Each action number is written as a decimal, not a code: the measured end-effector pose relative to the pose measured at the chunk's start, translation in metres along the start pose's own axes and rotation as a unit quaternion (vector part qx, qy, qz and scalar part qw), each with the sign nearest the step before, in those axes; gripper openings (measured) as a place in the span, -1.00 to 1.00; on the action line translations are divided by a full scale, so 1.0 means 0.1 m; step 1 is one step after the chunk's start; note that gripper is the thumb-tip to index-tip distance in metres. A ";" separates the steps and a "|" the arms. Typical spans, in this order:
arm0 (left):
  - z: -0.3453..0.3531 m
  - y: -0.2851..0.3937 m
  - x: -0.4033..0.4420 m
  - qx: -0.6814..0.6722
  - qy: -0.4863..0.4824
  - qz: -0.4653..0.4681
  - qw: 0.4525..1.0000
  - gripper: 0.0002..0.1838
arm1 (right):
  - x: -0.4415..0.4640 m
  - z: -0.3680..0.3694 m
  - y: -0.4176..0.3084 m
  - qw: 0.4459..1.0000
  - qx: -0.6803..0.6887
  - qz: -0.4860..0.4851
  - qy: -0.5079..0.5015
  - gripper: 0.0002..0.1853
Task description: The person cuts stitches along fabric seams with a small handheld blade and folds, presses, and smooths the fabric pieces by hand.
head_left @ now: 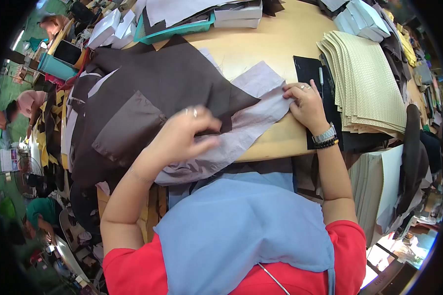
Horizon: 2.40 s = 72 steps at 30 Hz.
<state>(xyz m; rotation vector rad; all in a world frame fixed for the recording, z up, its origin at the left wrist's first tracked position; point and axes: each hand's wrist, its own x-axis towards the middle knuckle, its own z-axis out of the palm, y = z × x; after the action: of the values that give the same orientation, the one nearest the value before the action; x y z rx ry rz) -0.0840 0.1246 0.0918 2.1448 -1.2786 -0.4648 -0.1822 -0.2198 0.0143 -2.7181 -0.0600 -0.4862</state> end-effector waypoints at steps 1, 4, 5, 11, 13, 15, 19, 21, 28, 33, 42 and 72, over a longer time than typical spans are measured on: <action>0.05 -0.03 0.18 0.067 0.100 0.075 0.990 -0.62 | 0.00 -0.04 -0.09 1.000 -0.018 -0.018 0.018 -0.78; 0.23 -0.13 0.63 0.132 0.167 0.100 0.972 -0.61 | -0.05 -0.13 -0.40 0.997 0.000 -0.071 0.016 -0.78; 0.34 -0.30 0.77 0.137 0.142 0.118 0.973 -0.64 | -0.07 -0.15 -0.50 0.996 0.018 -0.089 0.004 -0.76; 0.28 -0.51 0.67 -0.080 0.139 0.095 0.982 -0.80 | -0.21 0.21 -0.76 0.997 0.068 -0.013 -0.031 -0.66; 0.14 -0.58 0.45 -0.096 0.177 0.086 0.976 -0.84 | -0.17 0.20 -0.66 0.998 0.066 -0.002 -0.017 -0.65; 0.00 -0.68 0.21 0.017 0.124 0.095 0.988 -0.84 | -0.13 0.22 -0.57 0.998 0.054 0.005 0.009 -0.64; 0.08 -0.70 -0.13 0.175 0.068 0.124 0.974 -0.89 | -0.05 0.20 -0.49 0.999 0.035 0.026 0.014 -0.64; 0.09 -0.64 -0.16 0.208 0.071 0.075 0.973 -0.84 | -0.04 0.19 -0.50 0.999 0.031 0.025 0.020 -0.61; 0.48 -0.25 0.36 0.219 0.188 0.222 0.931 -0.75 | 0.00 0.25 -0.60 0.999 -0.024 0.039 0.012 -0.59; 0.56 -0.26 0.77 0.205 0.075 0.023 0.976 -0.17 | -0.03 0.24 -0.59 0.997 -0.053 0.030 0.045 -0.54; 0.58 -0.46 0.69 0.218 0.080 -0.049 0.971 0.17 | 0.00 -0.16 0.05 0.979 -0.099 0.127 0.126 -0.60; 0.64 -0.54 0.65 0.183 0.081 -0.048 0.979 0.20 | 0.55 0.26 -0.38 0.990 0.080 -0.101 -0.057 -0.83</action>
<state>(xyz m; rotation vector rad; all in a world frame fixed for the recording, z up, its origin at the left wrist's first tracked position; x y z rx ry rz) -0.0530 0.0671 0.0084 2.4983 -1.2484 -0.0917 -0.1262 -0.1761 0.0238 -2.5920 -0.3917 -0.3637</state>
